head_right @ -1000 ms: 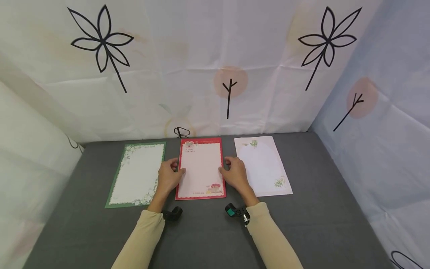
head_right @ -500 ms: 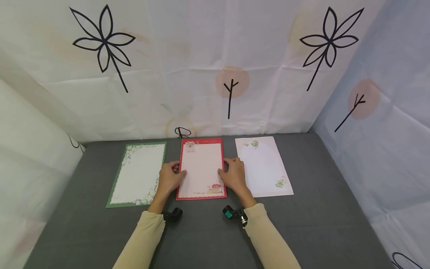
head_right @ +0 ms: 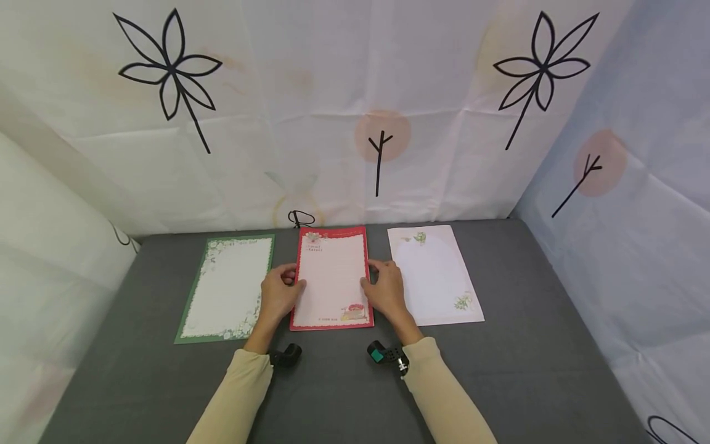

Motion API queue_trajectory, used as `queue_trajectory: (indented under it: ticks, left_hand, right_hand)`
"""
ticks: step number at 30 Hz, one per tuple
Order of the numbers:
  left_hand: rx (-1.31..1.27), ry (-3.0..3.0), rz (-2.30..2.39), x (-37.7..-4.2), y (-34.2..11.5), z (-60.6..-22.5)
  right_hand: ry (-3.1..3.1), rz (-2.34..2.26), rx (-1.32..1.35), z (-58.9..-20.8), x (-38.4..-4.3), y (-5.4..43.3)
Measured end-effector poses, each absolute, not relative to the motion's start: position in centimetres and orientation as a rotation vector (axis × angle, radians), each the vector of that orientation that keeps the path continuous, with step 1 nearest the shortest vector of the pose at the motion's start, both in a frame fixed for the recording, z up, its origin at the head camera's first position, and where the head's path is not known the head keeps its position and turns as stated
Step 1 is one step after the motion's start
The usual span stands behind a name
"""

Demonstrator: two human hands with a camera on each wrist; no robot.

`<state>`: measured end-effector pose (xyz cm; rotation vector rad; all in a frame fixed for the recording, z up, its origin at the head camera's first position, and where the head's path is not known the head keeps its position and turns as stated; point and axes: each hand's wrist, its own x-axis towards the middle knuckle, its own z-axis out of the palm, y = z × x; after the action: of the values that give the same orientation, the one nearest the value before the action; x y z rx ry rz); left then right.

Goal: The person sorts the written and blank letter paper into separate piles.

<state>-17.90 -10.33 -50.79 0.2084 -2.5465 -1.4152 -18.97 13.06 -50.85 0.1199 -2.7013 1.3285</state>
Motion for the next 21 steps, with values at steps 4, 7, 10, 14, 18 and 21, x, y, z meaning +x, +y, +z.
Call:
queue_trajectory:
  ticks: [4,7,10,14,18,21]
  left_hand:
    - [0.204,-2.486,-1.458,-18.1,-10.2,-50.5]
    - [0.198,-2.454,-1.509,-18.2,-10.2,-50.2]
    - [0.201,-2.446,-1.542,-18.1,-10.2,-49.8]
    - [0.21,-2.448,-1.565,-18.0,-10.4,-49.5]
    - [0.2,-2.441,-1.583,-17.9,-10.8,-48.9]
    - [0.184,-2.433,-1.595,-17.8,-11.2,-48.4]
  right_hand:
    - [-2.651,1.366,0.127,-50.7,-19.0,13.0]
    - [-2.626,1.406,0.127,-50.5,-19.0,13.0]
    - [-2.607,1.443,0.131,-50.3,-19.0,13.0]
    - [-2.575,1.476,0.14,-49.9,-18.9,13.0]
    - [-2.524,1.529,0.157,-49.3,-18.7,12.8]
    - [-2.48,1.586,0.173,-48.8,-18.6,12.6]
